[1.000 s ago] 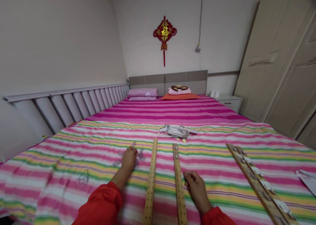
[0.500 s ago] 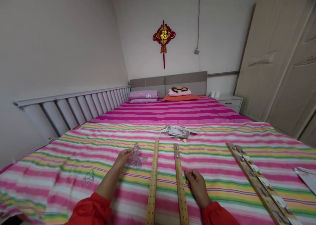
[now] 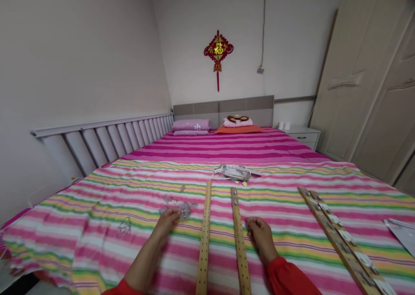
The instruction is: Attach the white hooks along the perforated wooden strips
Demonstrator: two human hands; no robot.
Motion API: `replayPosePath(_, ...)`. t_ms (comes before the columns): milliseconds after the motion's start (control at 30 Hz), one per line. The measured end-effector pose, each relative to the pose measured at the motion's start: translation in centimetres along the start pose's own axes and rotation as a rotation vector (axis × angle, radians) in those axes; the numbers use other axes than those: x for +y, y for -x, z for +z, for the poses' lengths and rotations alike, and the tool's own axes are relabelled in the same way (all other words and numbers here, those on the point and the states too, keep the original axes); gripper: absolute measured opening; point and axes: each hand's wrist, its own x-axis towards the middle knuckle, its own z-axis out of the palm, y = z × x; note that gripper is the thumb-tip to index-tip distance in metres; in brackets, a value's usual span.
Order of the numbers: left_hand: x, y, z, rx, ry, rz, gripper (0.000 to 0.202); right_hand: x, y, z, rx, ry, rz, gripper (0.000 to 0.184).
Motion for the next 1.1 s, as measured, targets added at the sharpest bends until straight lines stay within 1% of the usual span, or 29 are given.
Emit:
replayPosePath(67, -0.4, 0.7, 0.2, 0.022, -0.03, 0.041, 0.028, -1.1, 0.7, 1.5, -0.04, 0.044, -0.099, 0.034)
replayPosePath(167, -0.6, 1.7, 0.8, 0.016, -0.08, 0.104, 0.026, -2.5, 2.3, 4.7, -0.238, 0.122, -0.237, 0.029)
replayPosePath(233, -0.6, 2.3, 1.2, -0.005, -0.103, 0.138, 0.025, -2.9, 3.4, 7.2, -0.328, 0.187, -0.297, 0.023)
replayPosePath(300, -0.5, 2.8, 1.6, -0.025, -0.131, 0.167, 0.023, -2.9, 4.2, 9.5, -0.37, 0.236, -0.346, 0.018)
replayPosePath(367, -0.4, 3.2, 1.9, -0.046, -0.163, 0.199, 0.021, -2.4, 4.5, 11.3, -0.38, 0.261, -0.37, 0.014)
replayPosePath(467, -0.2, 3.7, 1.9, -0.075, -0.229, 0.24, 0.02, -1.5, 4.6, 13.0, -0.363, 0.311, -0.41, 0.009)
replayPosePath(533, 0.0, 4.1, 1.8, -0.094, -0.294, 0.269, 0.02, -1.2, 4.5, 13.5, -0.338, 0.353, -0.432, 0.011)
replayPosePath(600, 0.2, 4.5, 1.7, -0.095, -0.407, 0.329, 0.02, -1.1, 4.6, 13.7, -0.316, 0.358, -0.428, 0.015)
replayPosePath(700, 0.6, 5.1, 1.4, -0.038, -0.692, 0.479, 0.017, -1.2, 4.6, 13.8, -0.274, 0.237, -0.342, 0.015)
replayPosePath(767, 0.7, 5.5, 1.3, -0.004, -0.876, 0.547, 0.016, -1.5, 4.6, 13.7, -0.238, 0.151, -0.282, 0.015)
replayPosePath(833, 1.0, 5.7, 1.2, 0.013, -0.996, 0.565, 0.019, -1.7, 4.5, 13.5, -0.209, 0.108, -0.243, 0.017)
replayPosePath(900, 1.2, 5.7, 1.2, 0.041, -1.072, 0.565, 0.021, -2.0, 4.3, 13.1, -0.199, 0.085, -0.213, 0.019)
replayPosePath(1033, 1.5, 5.4, 1.4, 0.108, -1.133, 0.539, 0.029, -2.5, 4.1, 11.9, -0.195, 0.05, -0.158, 0.023)
replayPosePath(1100, 1.5, 5.2, 1.5, 0.132, -1.144, 0.524, 0.028, -2.8, 4.2, 11.4, -0.191, 0.034, -0.147, 0.024)
